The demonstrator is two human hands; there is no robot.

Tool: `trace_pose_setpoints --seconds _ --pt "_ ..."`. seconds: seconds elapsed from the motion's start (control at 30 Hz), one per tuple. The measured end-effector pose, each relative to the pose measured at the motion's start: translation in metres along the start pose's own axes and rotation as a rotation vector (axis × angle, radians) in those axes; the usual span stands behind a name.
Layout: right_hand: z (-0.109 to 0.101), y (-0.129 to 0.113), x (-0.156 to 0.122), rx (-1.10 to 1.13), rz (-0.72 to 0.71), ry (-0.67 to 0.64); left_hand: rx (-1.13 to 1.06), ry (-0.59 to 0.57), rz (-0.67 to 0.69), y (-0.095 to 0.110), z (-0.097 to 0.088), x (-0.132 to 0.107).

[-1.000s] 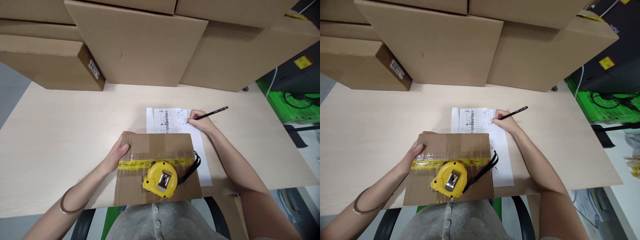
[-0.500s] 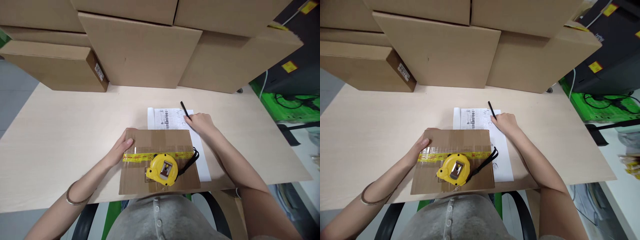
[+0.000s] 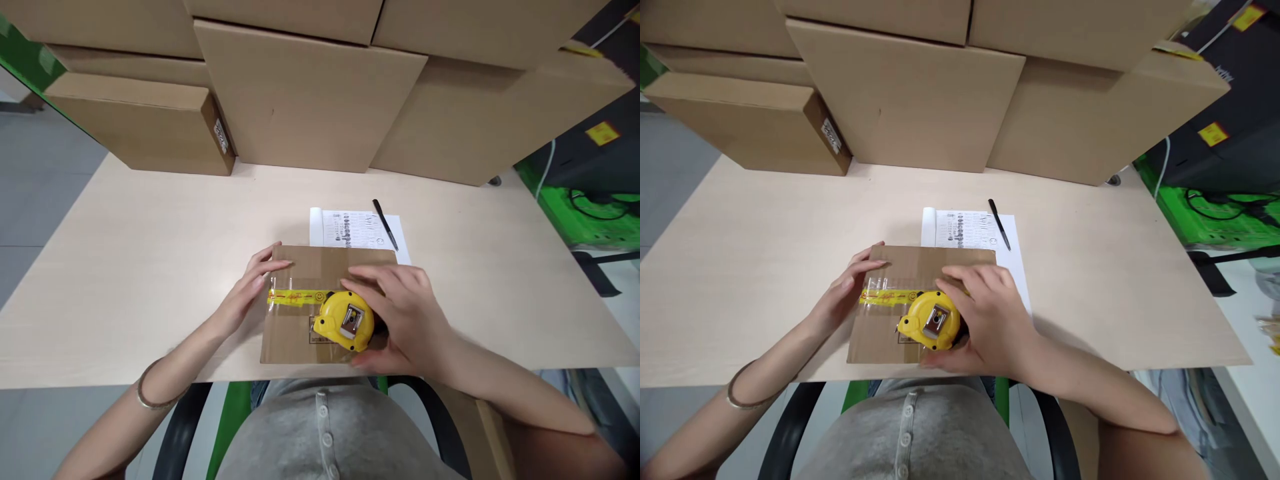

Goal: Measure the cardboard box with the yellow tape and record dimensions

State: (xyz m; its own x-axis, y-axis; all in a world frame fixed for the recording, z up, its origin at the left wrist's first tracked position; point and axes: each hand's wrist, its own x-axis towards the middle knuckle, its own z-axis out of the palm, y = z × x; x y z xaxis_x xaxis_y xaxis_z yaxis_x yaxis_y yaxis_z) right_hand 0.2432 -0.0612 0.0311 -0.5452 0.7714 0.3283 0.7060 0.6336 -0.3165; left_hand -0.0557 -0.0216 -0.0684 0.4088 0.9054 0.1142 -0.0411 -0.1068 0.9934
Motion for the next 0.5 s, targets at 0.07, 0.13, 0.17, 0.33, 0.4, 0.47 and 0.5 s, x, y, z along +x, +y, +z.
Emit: trace_pose_setpoints --seconds 0.07,0.13,0.17,0.33,0.4,0.47,0.5 --pt "0.005 -0.008 -0.004 0.043 -0.003 -0.004 -0.027 0.02 -0.016 -0.003 0.001 0.0" --pt "0.006 -0.012 -0.003 0.167 0.006 -0.048 -0.066 0.033 -0.033 -0.003 0.002 0.002" --pt "0.006 -0.013 0.0 0.234 0.021 -0.074 -0.087 0.036 -0.048 -0.002 0.004 0.002" --pt "0.005 -0.019 0.04 0.376 0.038 -0.21 -0.167 0.037 -0.07 0.007 0.01 0.004" --pt "0.006 -0.023 0.06 0.329 -0.016 -0.283 -0.198 0.055 -0.1 0.007 0.011 0.003" --pt "0.009 -0.028 0.075 0.263 -0.065 -0.354 -0.232 0.075 -0.14 0.005 0.009 0.001" --pt "0.011 -0.029 0.079 0.244 -0.078 -0.381 -0.238 0.075 -0.146 0.003 0.008 0.0"
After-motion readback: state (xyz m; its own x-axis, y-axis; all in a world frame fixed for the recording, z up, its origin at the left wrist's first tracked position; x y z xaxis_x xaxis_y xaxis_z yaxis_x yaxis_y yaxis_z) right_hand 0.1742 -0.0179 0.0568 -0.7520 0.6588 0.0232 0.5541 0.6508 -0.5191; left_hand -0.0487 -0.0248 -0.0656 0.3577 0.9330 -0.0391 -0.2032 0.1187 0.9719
